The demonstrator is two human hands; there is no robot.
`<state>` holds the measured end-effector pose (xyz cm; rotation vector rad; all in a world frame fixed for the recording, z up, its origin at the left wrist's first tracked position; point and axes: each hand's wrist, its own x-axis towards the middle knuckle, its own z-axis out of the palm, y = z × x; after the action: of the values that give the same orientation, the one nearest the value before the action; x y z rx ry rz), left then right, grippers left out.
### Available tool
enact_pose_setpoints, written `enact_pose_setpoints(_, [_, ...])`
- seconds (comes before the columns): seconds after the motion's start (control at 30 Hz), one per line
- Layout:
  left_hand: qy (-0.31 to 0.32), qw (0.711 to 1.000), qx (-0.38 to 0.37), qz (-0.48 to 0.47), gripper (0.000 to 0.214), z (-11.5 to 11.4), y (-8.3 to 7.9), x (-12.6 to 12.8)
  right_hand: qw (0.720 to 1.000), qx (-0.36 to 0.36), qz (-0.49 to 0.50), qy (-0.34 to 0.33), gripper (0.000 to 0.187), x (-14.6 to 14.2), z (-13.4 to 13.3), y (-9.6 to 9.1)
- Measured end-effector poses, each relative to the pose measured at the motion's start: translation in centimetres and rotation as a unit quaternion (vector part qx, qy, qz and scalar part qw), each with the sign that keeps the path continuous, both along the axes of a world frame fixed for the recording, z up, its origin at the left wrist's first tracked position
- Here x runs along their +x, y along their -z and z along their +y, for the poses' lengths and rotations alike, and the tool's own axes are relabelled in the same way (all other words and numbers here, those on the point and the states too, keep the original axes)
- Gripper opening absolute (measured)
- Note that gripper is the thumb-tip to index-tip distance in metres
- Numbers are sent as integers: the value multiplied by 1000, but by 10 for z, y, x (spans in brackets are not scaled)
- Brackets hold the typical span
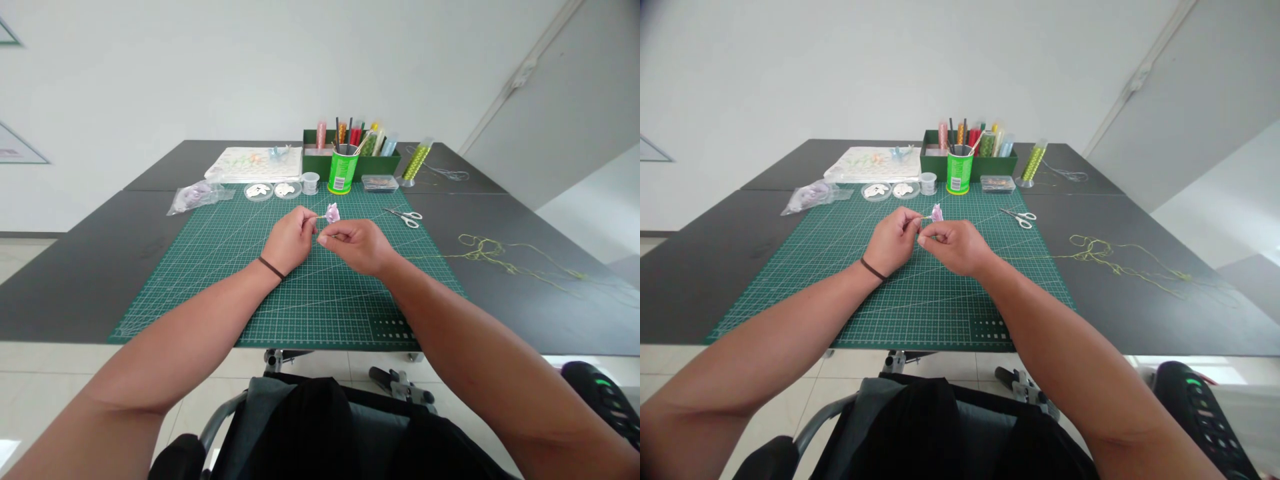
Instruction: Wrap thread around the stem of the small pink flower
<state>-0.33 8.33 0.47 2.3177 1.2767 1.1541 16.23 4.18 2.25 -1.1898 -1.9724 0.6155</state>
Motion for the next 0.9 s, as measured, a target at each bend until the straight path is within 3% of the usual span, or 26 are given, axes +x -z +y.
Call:
enact_pose_setpoints(0.33, [24, 997, -2, 74, 13, -3, -1, 0, 996, 75, 21, 36, 28, 12, 6, -5])
enact_pose_setpoints(0.9, [55, 993, -23, 104, 12, -5, 0, 3, 989, 64, 12, 133, 24, 18, 15, -3])
